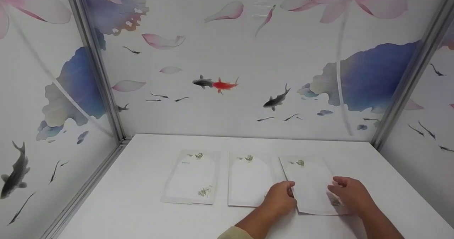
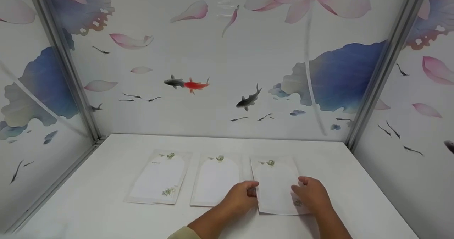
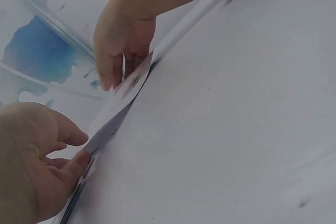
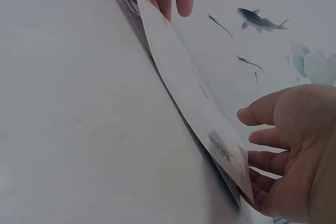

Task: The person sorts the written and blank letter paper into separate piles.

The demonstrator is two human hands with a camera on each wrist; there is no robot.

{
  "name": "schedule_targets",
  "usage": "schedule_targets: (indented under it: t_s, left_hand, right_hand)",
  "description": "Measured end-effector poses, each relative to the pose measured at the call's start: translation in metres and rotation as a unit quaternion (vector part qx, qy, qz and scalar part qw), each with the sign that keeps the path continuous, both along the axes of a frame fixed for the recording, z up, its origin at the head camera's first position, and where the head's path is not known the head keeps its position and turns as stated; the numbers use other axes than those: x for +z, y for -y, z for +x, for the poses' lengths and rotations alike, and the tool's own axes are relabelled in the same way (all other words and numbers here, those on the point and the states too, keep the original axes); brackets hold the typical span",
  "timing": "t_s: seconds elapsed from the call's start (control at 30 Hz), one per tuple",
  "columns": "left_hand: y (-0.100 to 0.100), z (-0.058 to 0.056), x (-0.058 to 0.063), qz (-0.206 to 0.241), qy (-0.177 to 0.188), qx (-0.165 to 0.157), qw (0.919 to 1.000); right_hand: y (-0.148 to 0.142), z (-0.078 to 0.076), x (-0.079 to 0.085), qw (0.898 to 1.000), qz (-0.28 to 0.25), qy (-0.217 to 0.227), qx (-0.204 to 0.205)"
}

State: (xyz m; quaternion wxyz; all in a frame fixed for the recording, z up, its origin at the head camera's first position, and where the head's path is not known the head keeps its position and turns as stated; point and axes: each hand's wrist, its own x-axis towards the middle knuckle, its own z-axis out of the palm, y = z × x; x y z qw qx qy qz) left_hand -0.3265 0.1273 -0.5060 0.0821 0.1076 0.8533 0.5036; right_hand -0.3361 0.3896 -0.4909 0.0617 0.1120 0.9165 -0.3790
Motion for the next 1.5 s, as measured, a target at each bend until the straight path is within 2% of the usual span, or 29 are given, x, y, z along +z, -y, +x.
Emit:
schedule_targets:
  t_s: [0.27,0.43,0.6,0.73,0.9,1.17,1.5]
  left_hand:
    - [-0.006,-0.002,0.000,-0.027,-0.004,-0.024,0.9994]
    - [-0.008,-0.003,0.001,-0.026,-0.002,-0.027,0.9993]
    - [-0.008,-0.002,0.003,-0.011,0.001,-0.016,0.9998]
    - [-0.004,-0.003,0.005,0.021,0.004,-0.012,0.9997]
    - [0.013,-0.006,0.006,0.052,-0.001,-0.001,0.9986]
    - [0.053,-0.018,0.008,0.056,-0.019,0.032,0.9977]
    - [0.103,-0.034,0.014,0.040,-0.043,0.082,0.9949]
  right_hand:
    - [-0.008,0.002,0.001,1.000,0.021,0.008,-0.015]
    - [-0.008,0.002,0.002,1.000,0.021,-0.010,-0.018]
    - [-0.004,0.001,0.004,0.999,0.006,-0.029,-0.023]
    - [0.003,-0.002,0.005,0.999,0.002,-0.051,-0.019]
    - [0.019,-0.006,0.005,0.997,-0.007,-0.081,0.002]
    - [0.048,-0.015,0.005,0.994,-0.018,-0.093,0.050]
    - [0.090,-0.022,0.010,0.990,-0.046,-0.114,0.069]
